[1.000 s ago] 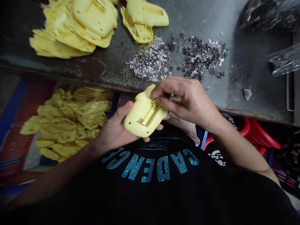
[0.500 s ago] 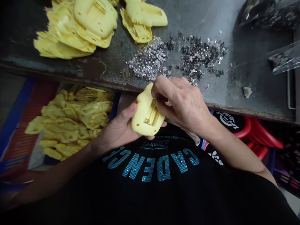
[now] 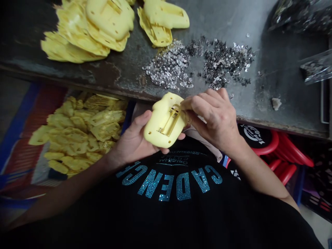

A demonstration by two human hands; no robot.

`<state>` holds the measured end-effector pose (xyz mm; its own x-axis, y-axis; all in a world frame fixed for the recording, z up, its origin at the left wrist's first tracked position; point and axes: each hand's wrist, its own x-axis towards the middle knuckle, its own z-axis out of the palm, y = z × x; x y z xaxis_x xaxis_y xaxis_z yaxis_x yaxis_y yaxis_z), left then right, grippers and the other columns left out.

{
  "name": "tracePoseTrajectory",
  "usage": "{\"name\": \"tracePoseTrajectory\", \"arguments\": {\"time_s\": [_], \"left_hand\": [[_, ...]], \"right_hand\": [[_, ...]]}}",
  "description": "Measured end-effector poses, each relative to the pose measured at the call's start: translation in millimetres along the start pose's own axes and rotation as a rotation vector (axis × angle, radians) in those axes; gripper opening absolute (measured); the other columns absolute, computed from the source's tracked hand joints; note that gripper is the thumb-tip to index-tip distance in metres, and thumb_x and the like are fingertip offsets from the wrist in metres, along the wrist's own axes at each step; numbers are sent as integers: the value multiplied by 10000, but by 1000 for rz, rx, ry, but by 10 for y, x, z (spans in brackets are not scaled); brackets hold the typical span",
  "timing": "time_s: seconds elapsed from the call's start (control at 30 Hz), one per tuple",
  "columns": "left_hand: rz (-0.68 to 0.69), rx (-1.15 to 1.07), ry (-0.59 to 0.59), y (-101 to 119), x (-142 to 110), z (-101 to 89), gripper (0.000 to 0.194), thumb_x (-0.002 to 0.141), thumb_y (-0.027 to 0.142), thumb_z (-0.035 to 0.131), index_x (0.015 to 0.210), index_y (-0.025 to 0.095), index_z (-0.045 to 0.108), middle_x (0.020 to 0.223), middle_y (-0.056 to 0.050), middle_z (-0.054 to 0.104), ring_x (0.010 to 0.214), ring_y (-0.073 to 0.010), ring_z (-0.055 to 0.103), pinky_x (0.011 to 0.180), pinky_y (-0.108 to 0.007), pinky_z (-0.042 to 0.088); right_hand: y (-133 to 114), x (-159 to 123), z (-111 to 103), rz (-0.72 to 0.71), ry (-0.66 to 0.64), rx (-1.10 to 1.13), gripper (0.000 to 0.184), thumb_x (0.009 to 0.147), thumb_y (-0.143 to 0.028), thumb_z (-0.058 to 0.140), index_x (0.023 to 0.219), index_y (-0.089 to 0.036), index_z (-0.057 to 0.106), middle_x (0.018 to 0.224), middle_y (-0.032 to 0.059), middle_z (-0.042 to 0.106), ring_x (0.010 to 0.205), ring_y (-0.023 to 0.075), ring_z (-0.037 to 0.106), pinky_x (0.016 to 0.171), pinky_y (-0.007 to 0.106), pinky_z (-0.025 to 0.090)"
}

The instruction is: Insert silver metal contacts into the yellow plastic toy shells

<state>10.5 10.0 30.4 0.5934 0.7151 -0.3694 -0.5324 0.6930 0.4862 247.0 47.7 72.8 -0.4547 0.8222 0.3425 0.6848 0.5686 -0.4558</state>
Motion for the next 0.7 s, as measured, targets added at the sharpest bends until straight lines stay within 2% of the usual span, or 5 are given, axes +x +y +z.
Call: {"name": "tracePoseTrajectory", "arguments": {"time_s": [0.13, 0.23, 0.33, 0.57, 0.7], "left_hand": [[46, 77, 43, -21, -25, 17, 737, 923, 685, 860, 1510, 278, 681, 1241, -86, 852, 1031, -362, 872, 535, -271, 614], [152, 158, 130, -42, -50, 65, 734, 892, 593, 926, 1515, 317, 654, 1228, -42, 856, 903, -302, 868, 512, -257, 587], [243, 214, 202, -73, -78, 100, 668, 853, 502, 987, 1423, 304, 700, 1167, -36, 870, 774, -228, 831, 526, -255, 590], [405, 443, 219, -144, -239, 130, 591, 923, 353, 961, 1486, 271, 799, 1381, -90, 851, 1126, -274, 829, 850, -296, 644], [414, 605, 277, -153, -302, 140, 524, 940, 425, 944, 1431, 266, 858, 1212, -64, 886, 863, -188, 770, 735, -266, 590]], "right_hand": [[109, 123, -20, -16, -63, 237, 223, 1091, -440, 729, 1236, -276, 770, 1268, 81, 829, 1186, 301, 772, 984, 475, 619], [158, 232, 3, -36, -137, 300, 434, 1051, -506, 772, 1416, -277, 717, 1354, 92, 797, 1188, 298, 772, 954, 461, 649], [140, 259, 52, -51, -160, 312, 474, 1041, -494, 771, 1448, -264, 689, 1369, 101, 782, 1153, 290, 774, 935, 456, 668], [20, -46, 214, -53, 91, 373, 533, 999, -291, 777, 1495, -416, 624, 1459, 87, 724, 1292, 325, 709, 913, 468, 719], [96, -167, 311, -78, 214, 372, 654, 953, -295, 817, 1556, -448, 615, 1466, 96, 729, 1294, 357, 712, 891, 505, 731]]}}
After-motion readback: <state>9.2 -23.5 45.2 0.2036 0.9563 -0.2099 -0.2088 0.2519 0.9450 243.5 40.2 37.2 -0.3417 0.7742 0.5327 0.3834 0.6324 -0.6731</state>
